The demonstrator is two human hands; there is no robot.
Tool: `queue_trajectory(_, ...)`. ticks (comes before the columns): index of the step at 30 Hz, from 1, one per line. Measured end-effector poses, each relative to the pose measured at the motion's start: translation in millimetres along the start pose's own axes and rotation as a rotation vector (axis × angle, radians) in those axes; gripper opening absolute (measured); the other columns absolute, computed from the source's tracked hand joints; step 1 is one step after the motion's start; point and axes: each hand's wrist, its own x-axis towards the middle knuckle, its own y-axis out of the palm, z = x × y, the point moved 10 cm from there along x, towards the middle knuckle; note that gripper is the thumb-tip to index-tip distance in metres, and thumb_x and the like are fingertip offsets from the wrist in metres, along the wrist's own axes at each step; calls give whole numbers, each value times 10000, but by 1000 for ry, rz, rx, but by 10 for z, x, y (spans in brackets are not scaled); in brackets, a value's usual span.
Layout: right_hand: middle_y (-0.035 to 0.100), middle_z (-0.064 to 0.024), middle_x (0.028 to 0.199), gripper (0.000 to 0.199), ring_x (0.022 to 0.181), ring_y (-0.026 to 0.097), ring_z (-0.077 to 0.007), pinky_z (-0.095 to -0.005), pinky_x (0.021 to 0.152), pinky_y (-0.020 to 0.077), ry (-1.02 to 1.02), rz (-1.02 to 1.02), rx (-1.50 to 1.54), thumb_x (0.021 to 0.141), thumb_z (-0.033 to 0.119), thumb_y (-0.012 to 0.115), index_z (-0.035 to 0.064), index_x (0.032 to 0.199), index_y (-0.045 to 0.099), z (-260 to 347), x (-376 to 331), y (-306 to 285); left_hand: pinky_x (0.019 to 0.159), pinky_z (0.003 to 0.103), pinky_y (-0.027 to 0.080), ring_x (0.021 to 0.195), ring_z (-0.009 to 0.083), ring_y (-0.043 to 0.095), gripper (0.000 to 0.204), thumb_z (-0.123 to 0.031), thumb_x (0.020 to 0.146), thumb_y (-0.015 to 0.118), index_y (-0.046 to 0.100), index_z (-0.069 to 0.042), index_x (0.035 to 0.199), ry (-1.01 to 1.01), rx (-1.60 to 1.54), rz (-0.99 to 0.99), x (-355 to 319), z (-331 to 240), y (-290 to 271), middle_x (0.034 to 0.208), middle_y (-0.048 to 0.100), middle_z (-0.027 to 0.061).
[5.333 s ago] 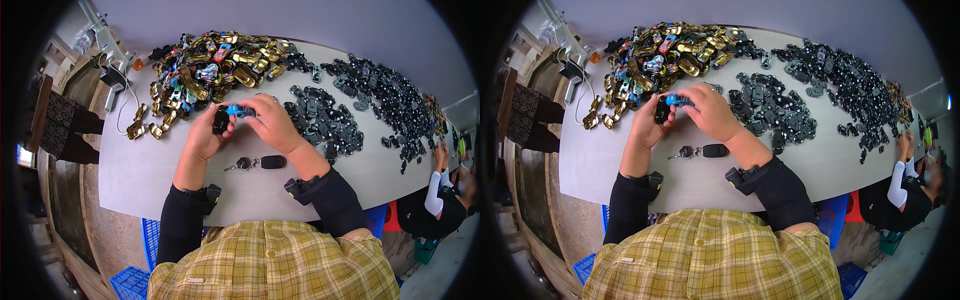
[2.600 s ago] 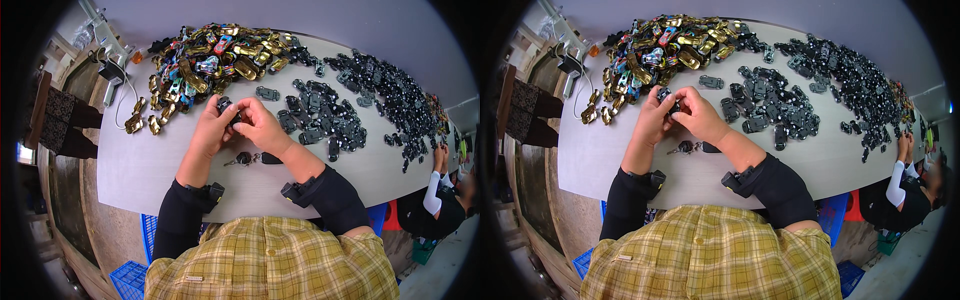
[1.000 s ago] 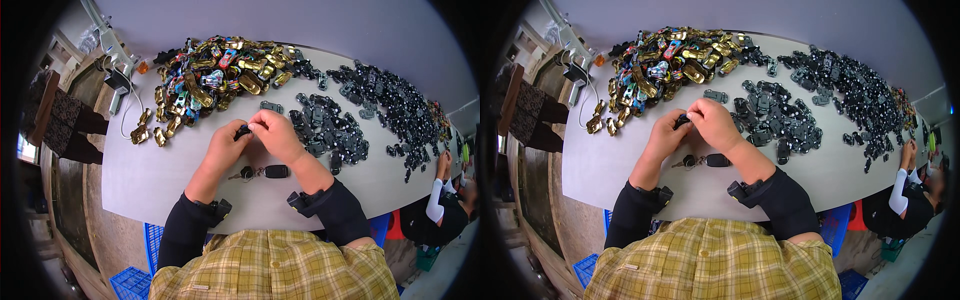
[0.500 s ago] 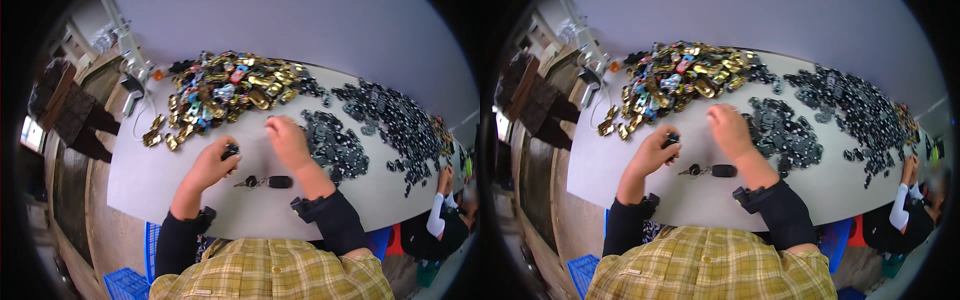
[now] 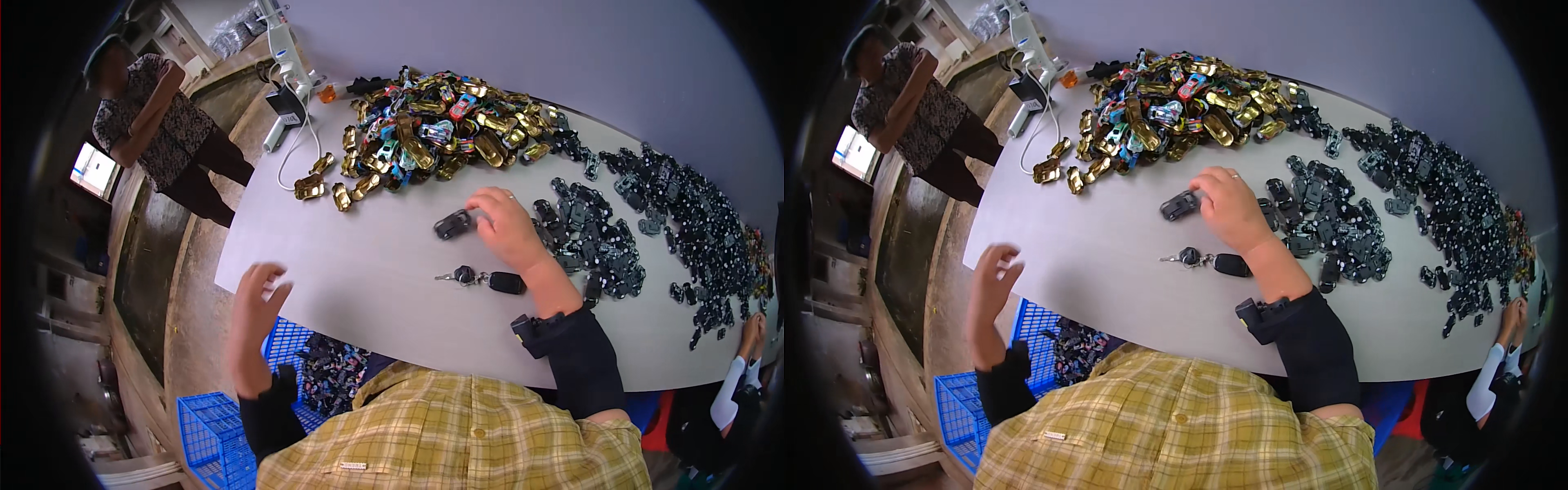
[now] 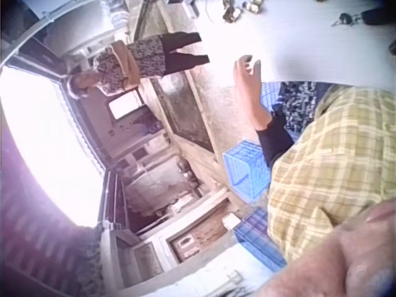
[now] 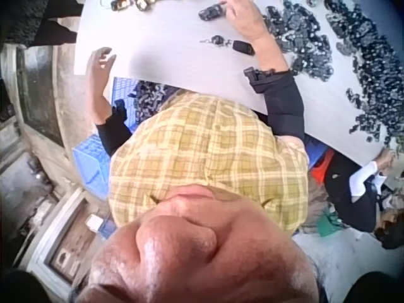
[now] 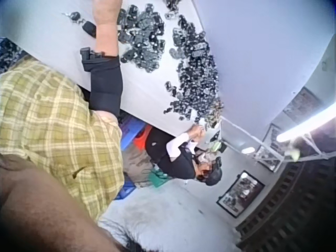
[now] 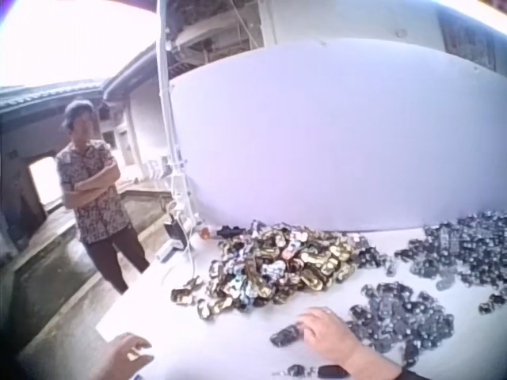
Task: The person assembles small keychains by hand at a table. They pick up a black plastic base and a small colorful car-shaped charm, then press the two parts together. The person repeats this process with multiple units, placing each completed keychain on the table.
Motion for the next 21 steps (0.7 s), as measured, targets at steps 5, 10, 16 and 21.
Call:
queue_trajectory(5, 647, -125, 702, 141, 694, 636, -298, -383, 641, 498, 414, 28, 211, 868, 113, 561, 42, 822, 674, -382, -169, -133, 857, 389, 501, 1015, 297, 576, 293, -94, 800, 739, 624, -79, 1070, 285, 135, -26, 915, -568, 661, 1042, 591, 100)
queue_trajectory(10, 627, -117, 664, 247, 625, 623, -252, -362, 598, 482, 384, -107, 242, 925, 231, 604, 26, 791, 637, -464, -164, -185, 888, 437, 485, 1036, 341, 561, 161, -97, 797, 702, 617, -64, 929, 289, 391, 33, 1238, -460, 1053, 1052, 596, 116)
queue_trajectory(16, 676, -73, 845, 214, 720, 642, -158, -310, 611, 506, 589, -12, 822, 971, 235, 612, 39, 1056, 606, -583, -276, 220, 741, 390, 509, 884, 282, 608, 118, -52, 822, 699, 638, -32, 921, 313, -13, 48, 1156, -987, 1074, 916, 615, 105)
queue_trajectory(21, 647, -81, 1044, 332, 854, 649, -151, -279, 733, 531, 673, 152, 1264, 1006, 190, 575, 27, 1282, 490, -210, -303, 548, 745, 392, 497, 859, 300, 603, 120, -11, 807, 688, 657, -35, 920, 720, -112, 37, 791, -2056, 1285, 900, 616, 98)
